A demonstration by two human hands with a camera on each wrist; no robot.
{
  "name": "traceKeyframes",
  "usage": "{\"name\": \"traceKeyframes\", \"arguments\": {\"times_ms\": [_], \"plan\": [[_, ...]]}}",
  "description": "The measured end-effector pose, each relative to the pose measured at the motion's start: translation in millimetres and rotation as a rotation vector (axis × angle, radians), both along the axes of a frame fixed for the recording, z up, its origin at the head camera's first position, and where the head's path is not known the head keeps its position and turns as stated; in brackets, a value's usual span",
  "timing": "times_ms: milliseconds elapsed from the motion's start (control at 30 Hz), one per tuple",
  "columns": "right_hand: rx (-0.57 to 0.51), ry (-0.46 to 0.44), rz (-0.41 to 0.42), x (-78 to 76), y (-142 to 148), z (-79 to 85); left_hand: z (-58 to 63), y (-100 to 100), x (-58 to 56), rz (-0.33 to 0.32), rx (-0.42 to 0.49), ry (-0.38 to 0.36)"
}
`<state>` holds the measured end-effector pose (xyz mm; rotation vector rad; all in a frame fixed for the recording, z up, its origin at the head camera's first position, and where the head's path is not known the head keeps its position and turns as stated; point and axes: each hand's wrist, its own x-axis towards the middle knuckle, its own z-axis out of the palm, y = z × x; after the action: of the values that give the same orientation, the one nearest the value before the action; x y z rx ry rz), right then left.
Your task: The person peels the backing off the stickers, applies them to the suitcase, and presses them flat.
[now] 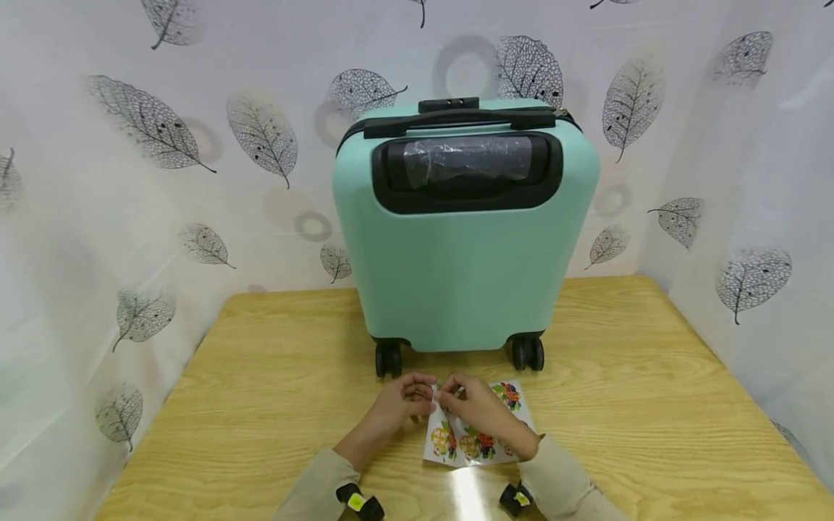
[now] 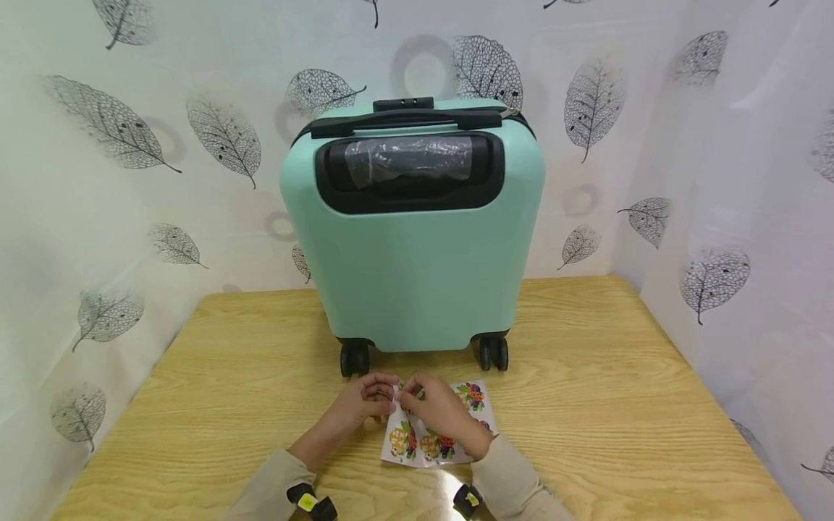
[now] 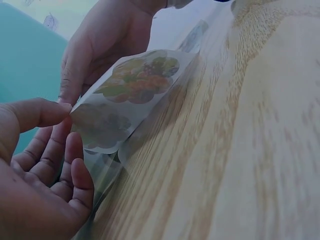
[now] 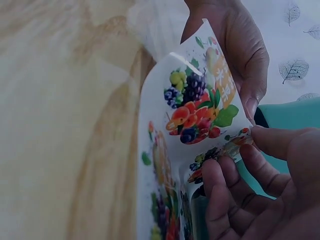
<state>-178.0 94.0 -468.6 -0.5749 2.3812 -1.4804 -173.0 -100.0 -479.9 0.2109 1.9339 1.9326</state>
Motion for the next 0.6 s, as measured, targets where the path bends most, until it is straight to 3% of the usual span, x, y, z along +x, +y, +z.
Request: {"name": "traceKeyframes", "arguments": {"times_ms": [233,600], "plan": [[0.003,-0.025,-0.016,1.3,-0.4,4.0,0.1,0.6,1.3,0.006,0.000,-0.004],[-0.003,0.015,0.011,2.0,1.3,4.9,3.1,1.4,1.8,0.015,-0.036,0.021]]}}
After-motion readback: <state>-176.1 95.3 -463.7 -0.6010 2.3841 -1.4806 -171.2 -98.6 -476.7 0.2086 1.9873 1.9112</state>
